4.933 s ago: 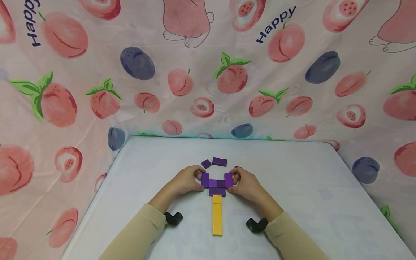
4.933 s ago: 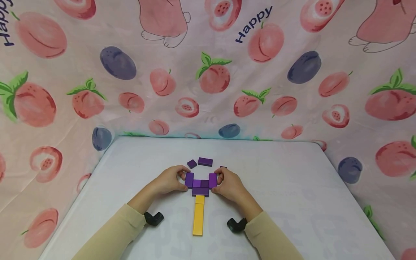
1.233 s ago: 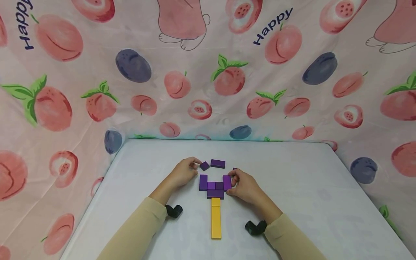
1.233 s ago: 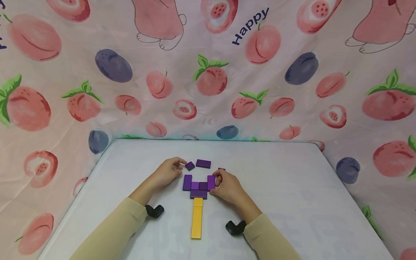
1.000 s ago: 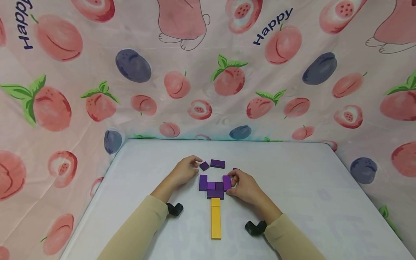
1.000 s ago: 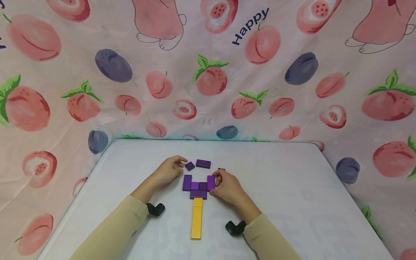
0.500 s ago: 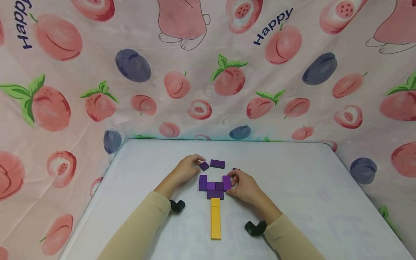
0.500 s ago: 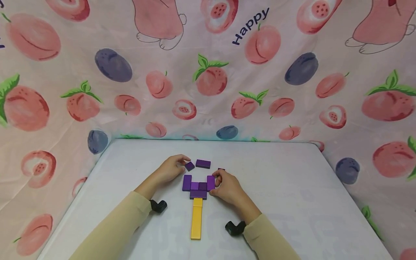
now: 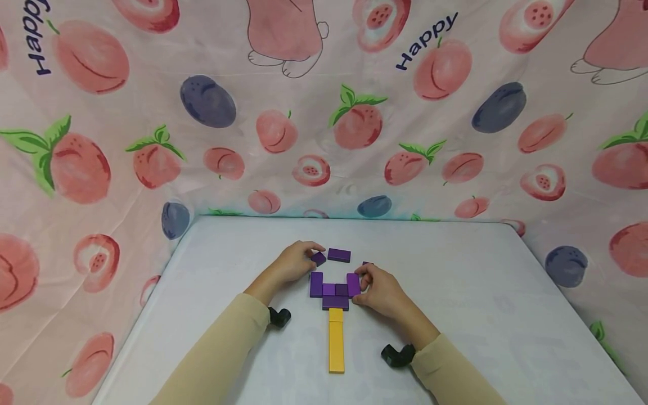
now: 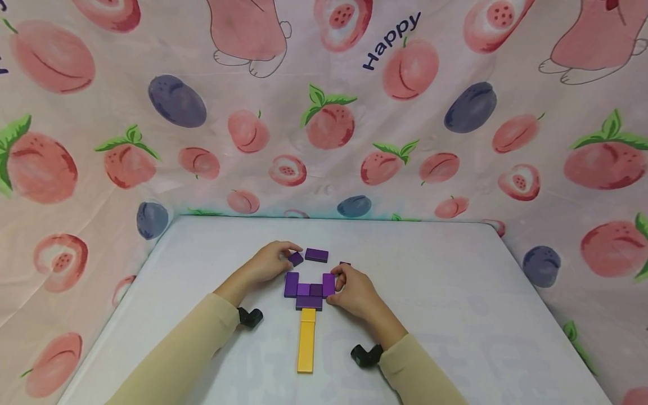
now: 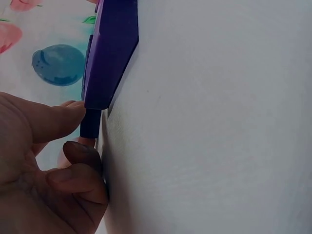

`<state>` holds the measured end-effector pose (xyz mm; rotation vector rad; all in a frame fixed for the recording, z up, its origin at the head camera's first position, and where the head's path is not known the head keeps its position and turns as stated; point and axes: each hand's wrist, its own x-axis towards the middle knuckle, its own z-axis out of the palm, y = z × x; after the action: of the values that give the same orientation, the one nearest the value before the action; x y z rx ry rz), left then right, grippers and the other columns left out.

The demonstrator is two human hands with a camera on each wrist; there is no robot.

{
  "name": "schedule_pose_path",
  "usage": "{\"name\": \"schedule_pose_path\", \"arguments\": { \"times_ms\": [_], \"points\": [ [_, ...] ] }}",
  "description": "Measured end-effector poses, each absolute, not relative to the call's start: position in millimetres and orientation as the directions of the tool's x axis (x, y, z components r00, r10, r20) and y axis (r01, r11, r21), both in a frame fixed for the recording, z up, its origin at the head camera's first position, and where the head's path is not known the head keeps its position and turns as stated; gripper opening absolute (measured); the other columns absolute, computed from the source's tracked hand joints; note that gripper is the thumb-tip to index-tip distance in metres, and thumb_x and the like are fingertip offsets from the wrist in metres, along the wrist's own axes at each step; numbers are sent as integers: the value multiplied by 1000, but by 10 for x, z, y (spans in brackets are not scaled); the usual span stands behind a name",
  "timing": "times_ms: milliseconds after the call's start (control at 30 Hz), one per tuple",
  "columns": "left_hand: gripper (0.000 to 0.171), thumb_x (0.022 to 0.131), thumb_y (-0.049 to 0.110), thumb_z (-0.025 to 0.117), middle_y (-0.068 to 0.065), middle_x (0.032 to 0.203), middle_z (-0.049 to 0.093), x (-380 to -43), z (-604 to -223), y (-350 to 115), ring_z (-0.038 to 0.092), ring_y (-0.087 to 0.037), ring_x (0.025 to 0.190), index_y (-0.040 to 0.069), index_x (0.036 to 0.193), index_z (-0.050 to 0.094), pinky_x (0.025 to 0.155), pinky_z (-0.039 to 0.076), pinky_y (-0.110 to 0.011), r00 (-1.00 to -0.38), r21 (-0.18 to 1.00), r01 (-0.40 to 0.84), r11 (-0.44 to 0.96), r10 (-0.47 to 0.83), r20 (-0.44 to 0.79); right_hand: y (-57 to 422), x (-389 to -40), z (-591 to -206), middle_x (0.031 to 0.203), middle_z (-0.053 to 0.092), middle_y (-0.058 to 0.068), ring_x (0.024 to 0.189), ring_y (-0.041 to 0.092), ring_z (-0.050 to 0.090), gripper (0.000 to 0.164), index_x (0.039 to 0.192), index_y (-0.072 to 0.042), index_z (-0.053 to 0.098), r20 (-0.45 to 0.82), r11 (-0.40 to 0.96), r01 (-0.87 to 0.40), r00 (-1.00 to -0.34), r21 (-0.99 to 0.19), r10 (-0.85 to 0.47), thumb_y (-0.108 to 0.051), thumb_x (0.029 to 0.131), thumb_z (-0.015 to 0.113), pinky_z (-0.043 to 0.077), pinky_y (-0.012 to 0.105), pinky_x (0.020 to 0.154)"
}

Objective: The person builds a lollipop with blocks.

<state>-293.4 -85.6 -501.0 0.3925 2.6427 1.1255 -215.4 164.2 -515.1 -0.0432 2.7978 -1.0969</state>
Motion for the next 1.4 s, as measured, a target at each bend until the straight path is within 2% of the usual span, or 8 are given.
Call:
{"name": "schedule_pose_path", "arguments": {
  "times_ms": [233,500,1033,1400],
  "points": [
    [38,99,8,72,-15,135,68,-2941,-5021,-844,62,-34,126,25,132,75,115,48,-58,-934,709,151,688,335,-125,1645,-2149,-5142,93,61,1,86,18,55,61,130,-14,66,-124,734,32,-990,-678,-72,-14,78,97,47,33,77],
    [32,95,9,77,-11,120,69,-2949,-5029,-840,62,-28,111,18,125,74,105,51,-51,-940,714,148,684,322,-113,1644,-2144,-5140,93,61,1,87,18,55,61,130,-14,66,-126,730,36,-990,-683,-69,-13,78,97,47,33,77],
    [32,93,10,81,-12,127,69,-2925,-5001,-834,63,-33,122,16,123,75,113,49,-54,-943,703,172,690,321,-84,1644,-2154,-5145,93,61,1,86,18,55,61,129,-14,66,-129,726,36,-989,-686,-73,-13,77,97,46,33,77],
    [26,95,15,80,-11,124,68,-2938,-5021,-821,63,-29,114,19,121,76,109,51,-52,-942,687,167,707,319,-99,1645,-2157,-5154,92,61,0,85,18,55,61,129,-14,66,-122,726,31,-990,-687,-72,-12,76,97,46,33,77]
  ]
}}
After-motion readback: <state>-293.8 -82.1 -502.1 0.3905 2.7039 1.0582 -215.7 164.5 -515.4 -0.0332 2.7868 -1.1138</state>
